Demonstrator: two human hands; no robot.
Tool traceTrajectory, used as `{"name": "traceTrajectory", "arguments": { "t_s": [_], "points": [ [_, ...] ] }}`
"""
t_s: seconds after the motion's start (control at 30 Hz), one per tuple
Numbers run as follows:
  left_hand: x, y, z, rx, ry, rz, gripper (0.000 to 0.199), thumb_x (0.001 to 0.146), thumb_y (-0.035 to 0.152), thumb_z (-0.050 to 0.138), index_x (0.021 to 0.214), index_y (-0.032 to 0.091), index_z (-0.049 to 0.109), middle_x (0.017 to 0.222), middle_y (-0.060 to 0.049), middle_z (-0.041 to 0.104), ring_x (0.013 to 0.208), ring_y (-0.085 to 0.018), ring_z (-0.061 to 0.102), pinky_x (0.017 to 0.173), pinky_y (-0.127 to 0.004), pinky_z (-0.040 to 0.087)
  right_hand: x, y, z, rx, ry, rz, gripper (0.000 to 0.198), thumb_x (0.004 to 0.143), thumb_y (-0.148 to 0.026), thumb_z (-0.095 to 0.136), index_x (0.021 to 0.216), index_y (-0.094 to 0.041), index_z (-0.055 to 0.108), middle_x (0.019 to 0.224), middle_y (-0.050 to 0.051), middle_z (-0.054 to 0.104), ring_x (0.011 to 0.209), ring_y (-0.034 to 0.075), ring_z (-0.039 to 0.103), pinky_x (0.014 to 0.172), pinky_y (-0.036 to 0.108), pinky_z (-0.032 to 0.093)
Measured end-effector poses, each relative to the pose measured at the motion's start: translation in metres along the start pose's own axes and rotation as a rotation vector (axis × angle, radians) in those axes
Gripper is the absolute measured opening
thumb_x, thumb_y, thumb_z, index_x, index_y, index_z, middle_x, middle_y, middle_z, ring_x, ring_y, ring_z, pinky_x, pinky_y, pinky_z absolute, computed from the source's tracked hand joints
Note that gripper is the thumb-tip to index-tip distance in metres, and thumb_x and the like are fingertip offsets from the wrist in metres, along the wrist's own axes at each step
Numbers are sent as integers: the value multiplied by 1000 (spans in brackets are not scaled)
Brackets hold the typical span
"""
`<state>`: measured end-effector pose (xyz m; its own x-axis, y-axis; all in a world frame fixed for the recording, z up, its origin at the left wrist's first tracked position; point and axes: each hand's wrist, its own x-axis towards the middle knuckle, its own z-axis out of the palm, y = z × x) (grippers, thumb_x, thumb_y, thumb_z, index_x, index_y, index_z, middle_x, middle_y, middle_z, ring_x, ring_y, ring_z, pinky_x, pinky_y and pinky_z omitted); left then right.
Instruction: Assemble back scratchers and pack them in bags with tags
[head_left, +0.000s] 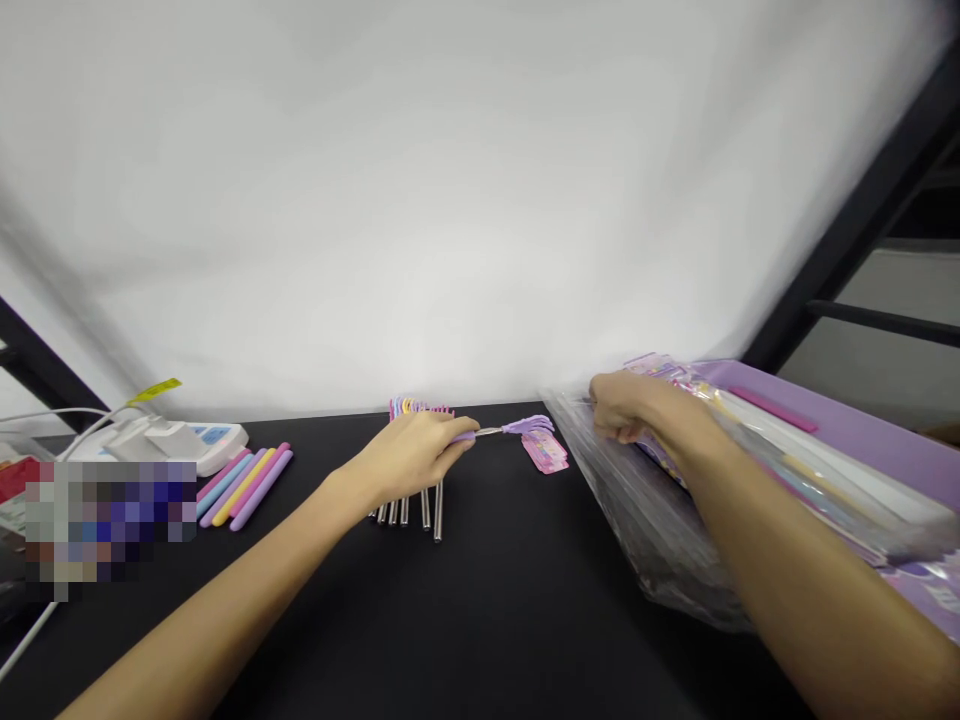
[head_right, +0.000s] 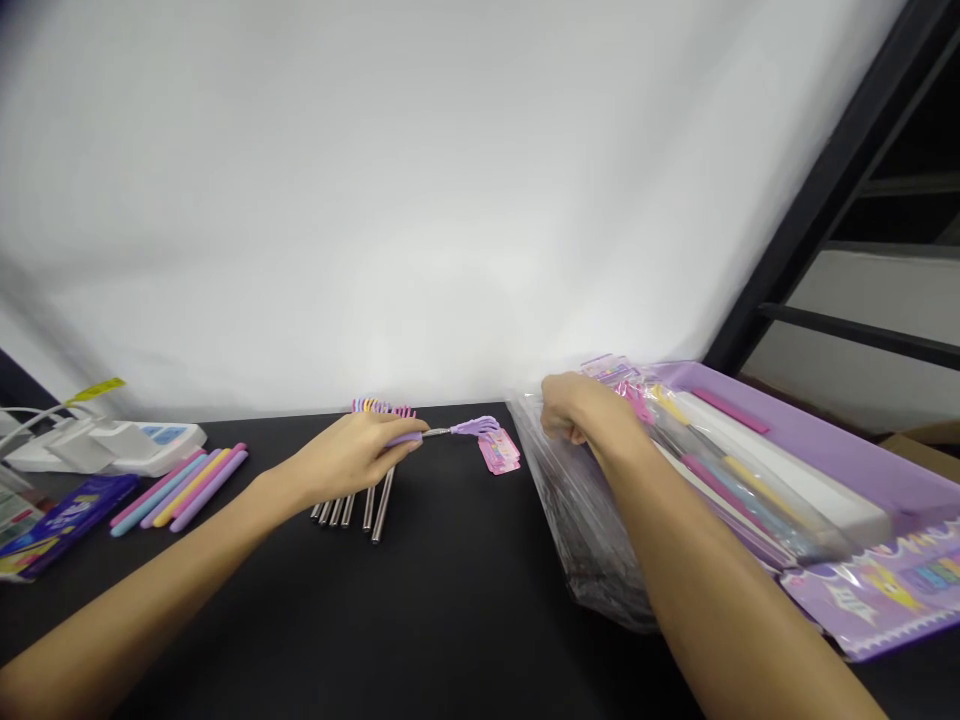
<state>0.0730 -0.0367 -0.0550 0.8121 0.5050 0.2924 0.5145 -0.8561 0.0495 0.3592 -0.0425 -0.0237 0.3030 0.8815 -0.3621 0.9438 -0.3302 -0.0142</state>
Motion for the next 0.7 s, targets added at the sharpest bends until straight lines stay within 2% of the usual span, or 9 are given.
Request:
{"name": "traceTrajectory", "arguments": {
  "t_s": [0.1, 0.23, 0.33, 0.43, 0.5, 0.57, 0.63, 0.7],
  "points": [
    [0, 1, 0, -2, 5, 9, 32, 100, 27, 38, 119, 21, 63, 95, -6, 72, 85, -19, 68, 70, -29, 48, 4, 3, 2, 24, -20, 17, 24, 62, -9, 66, 42, -16, 54, 60, 10, 68, 60, 24, 68, 55, 33, 52],
    [0, 4, 1, -8, 9, 19, 32, 100, 27, 38, 118, 21, 63, 95, -6, 72, 87, -19, 68, 72, -29, 49, 5, 2, 3, 23, -44, 33, 24, 61, -2, 62, 41, -15, 56, 54, 9, 66, 57, 22, 67, 53, 30, 50],
    [1, 7, 2, -45, 16, -1, 32, 100, 28, 38, 119, 22, 63, 97, -6, 72, 90, -19, 68, 76, -30, 49, -3, 0, -4, -2, 17, 12, 18, 55, 3, 61, 47, -14, 62, 51, 8, 65, 60, 23, 68, 55, 30, 50],
    [3, 12, 2, -144, 48, -82, 30, 99, 30, 40, 117, 22, 63, 94, -5, 71, 84, -18, 67, 73, -30, 50, -16, -1, -18, -1, 106, -25, 19, 55, 1, 62, 63, -14, 69, 58, 8, 69, 64, 23, 69, 57, 30, 50],
    [5, 14, 2, -314, 50, -152, 29, 99, 34, 40, 113, 21, 62, 84, -3, 69, 72, -16, 65, 67, -28, 50, -26, -2, -28, 71, 189, -66, 26, 56, -3, 64, 78, -15, 73, 62, 6, 71, 66, 23, 69, 58, 30, 50],
    [7, 16, 0, -593, 26, -203, 30, 100, 38, 40, 108, 18, 60, 80, -3, 67, 65, -13, 63, 62, -27, 52, -35, -4, -35, 233, 275, -134, 32, 59, -8, 67, 89, -16, 73, 61, 5, 71, 66, 24, 69, 58, 30, 51],
    [10, 18, -2, -902, 9, -205, 31, 100, 40, 40, 105, 16, 59, 93, -7, 68, 75, -13, 66, 67, -27, 56, -40, -10, -36, 484, 313, -232, 31, 61, -11, 69, 92, -17, 72, 60, 4, 70, 66, 22, 69, 58, 29, 52],
    [12, 21, -4, -1135, 13, -181, 32, 99, 40, 43, 106, 15, 61, 113, -11, 66, 97, -17, 66, 80, -31, 59, -42, -22, -32, 782, 303, -339, 23, 63, -11, 72, 85, -16, 69, 63, 5, 71, 66, 20, 69, 61, 27, 55]
  ]
}}
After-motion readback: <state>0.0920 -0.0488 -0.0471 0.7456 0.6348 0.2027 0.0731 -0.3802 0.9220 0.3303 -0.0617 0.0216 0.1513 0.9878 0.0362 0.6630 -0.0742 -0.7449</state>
